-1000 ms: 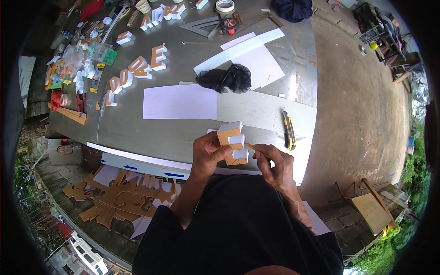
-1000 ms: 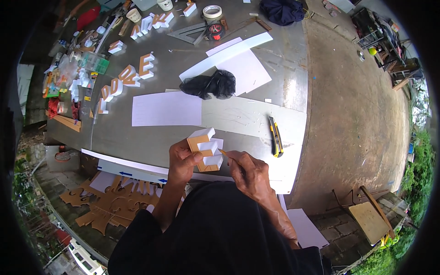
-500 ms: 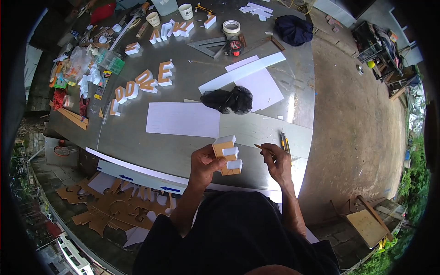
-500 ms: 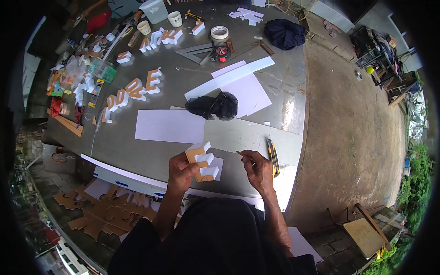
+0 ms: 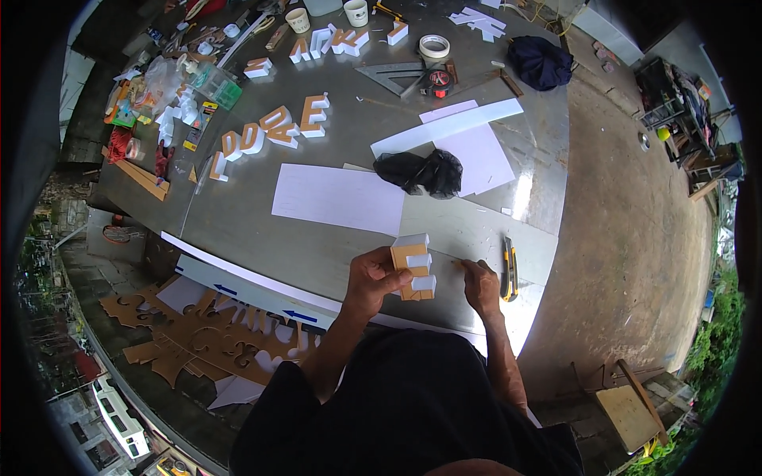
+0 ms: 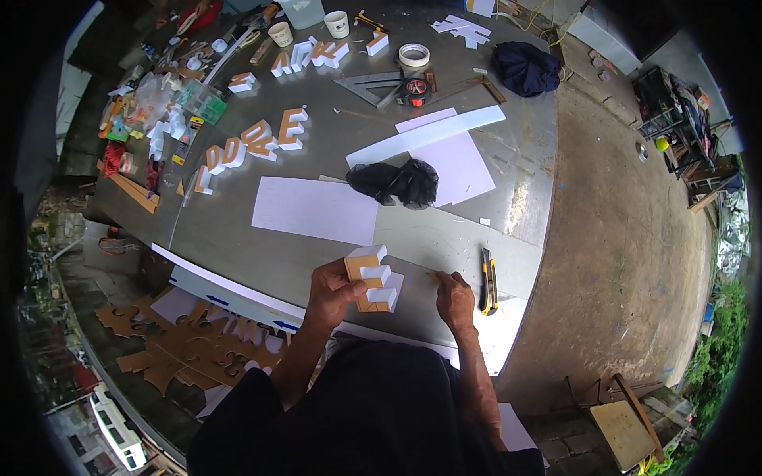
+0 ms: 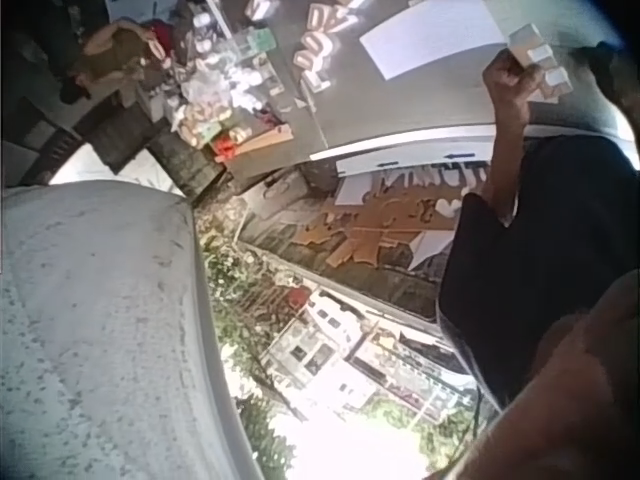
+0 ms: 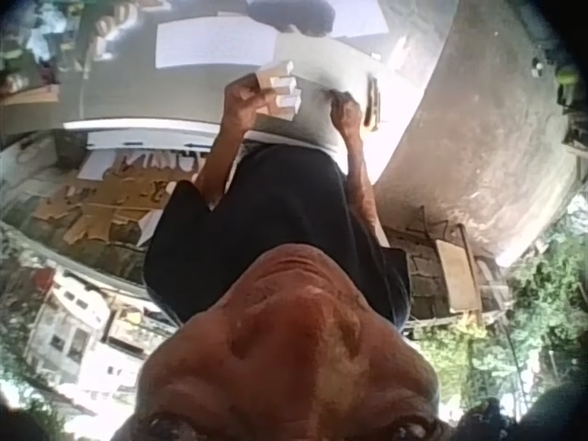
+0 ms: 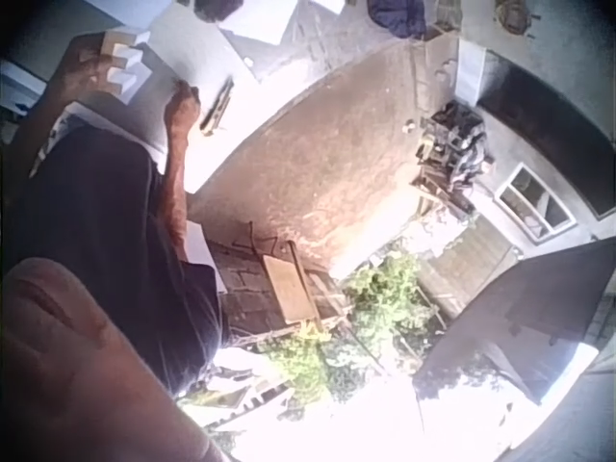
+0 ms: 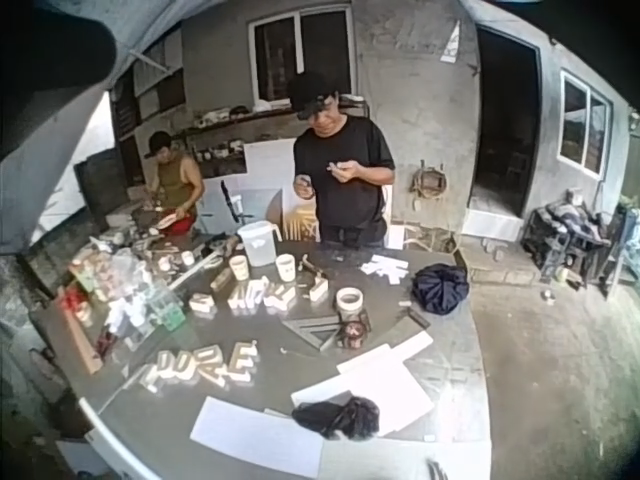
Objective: The recorder is assembling 3D foam/sign letters by joining pieces together at a work table.
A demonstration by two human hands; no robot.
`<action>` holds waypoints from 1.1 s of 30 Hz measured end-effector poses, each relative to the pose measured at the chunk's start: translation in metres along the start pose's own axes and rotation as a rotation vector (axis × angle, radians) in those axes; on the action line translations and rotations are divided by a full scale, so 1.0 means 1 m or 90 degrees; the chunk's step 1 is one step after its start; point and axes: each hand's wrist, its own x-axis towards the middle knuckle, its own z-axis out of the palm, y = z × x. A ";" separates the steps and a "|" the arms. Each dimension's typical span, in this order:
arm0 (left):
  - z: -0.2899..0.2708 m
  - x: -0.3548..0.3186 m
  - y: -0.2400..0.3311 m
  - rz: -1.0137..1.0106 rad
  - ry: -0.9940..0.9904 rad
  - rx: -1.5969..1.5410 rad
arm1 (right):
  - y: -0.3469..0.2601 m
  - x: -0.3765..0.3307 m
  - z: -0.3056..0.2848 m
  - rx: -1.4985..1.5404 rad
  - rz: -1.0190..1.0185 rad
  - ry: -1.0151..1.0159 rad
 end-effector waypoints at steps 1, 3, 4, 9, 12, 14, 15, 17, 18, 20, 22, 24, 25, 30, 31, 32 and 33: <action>-0.001 0.000 -0.001 0.000 -0.006 0.001 | 0.002 -0.001 0.003 -0.013 -0.002 0.004; 0.000 0.002 -0.001 -0.001 -0.006 0.004 | 0.007 -0.004 0.003 0.017 0.003 0.005; 0.001 0.002 -0.002 -0.010 -0.009 -0.004 | 0.007 -0.004 0.001 0.045 0.010 0.016; -0.002 -0.001 -0.010 -0.026 -0.005 0.009 | 0.010 -0.009 0.001 0.131 0.024 0.058; -0.001 -0.003 -0.012 -0.016 0.002 -0.006 | 0.009 -0.009 0.000 0.166 0.079 0.015; -0.005 -0.001 -0.011 -0.005 -0.003 -0.014 | 0.010 -0.009 0.002 0.142 0.059 0.035; -0.010 -0.001 -0.012 -0.009 -0.001 -0.018 | 0.011 -0.009 0.004 0.120 0.038 0.055; -0.024 0.001 -0.013 0.008 0.035 0.015 | 0.009 -0.002 0.003 0.110 0.009 0.060; -0.031 0.000 -0.011 0.000 0.038 0.008 | 0.008 0.004 0.003 0.104 -0.024 0.067; -0.043 0.000 -0.003 0.077 0.098 0.001 | 0.004 0.022 -0.003 0.105 -0.057 0.086; -0.060 -0.005 0.003 0.069 0.132 -0.005 | -0.005 0.050 -0.011 0.068 -0.100 0.103; -0.071 -0.009 0.007 0.062 0.171 -0.012 | -0.015 0.082 -0.016 0.025 -0.142 0.110; -0.075 -0.009 0.009 0.063 0.190 -0.004 | -0.016 0.100 -0.014 -0.005 -0.163 0.115; -0.101 -0.008 0.020 0.073 0.243 0.013 | -0.044 0.188 0.002 -0.077 -0.199 0.060; -0.109 -0.007 0.023 0.073 0.247 0.005 | -0.053 0.204 0.007 -0.093 -0.198 0.029; -0.117 -0.005 0.027 0.074 0.258 0.016 | -0.059 0.218 0.013 -0.100 -0.201 0.025; -0.127 -0.003 0.030 0.074 0.269 0.026 | -0.066 0.231 0.019 -0.121 -0.226 0.025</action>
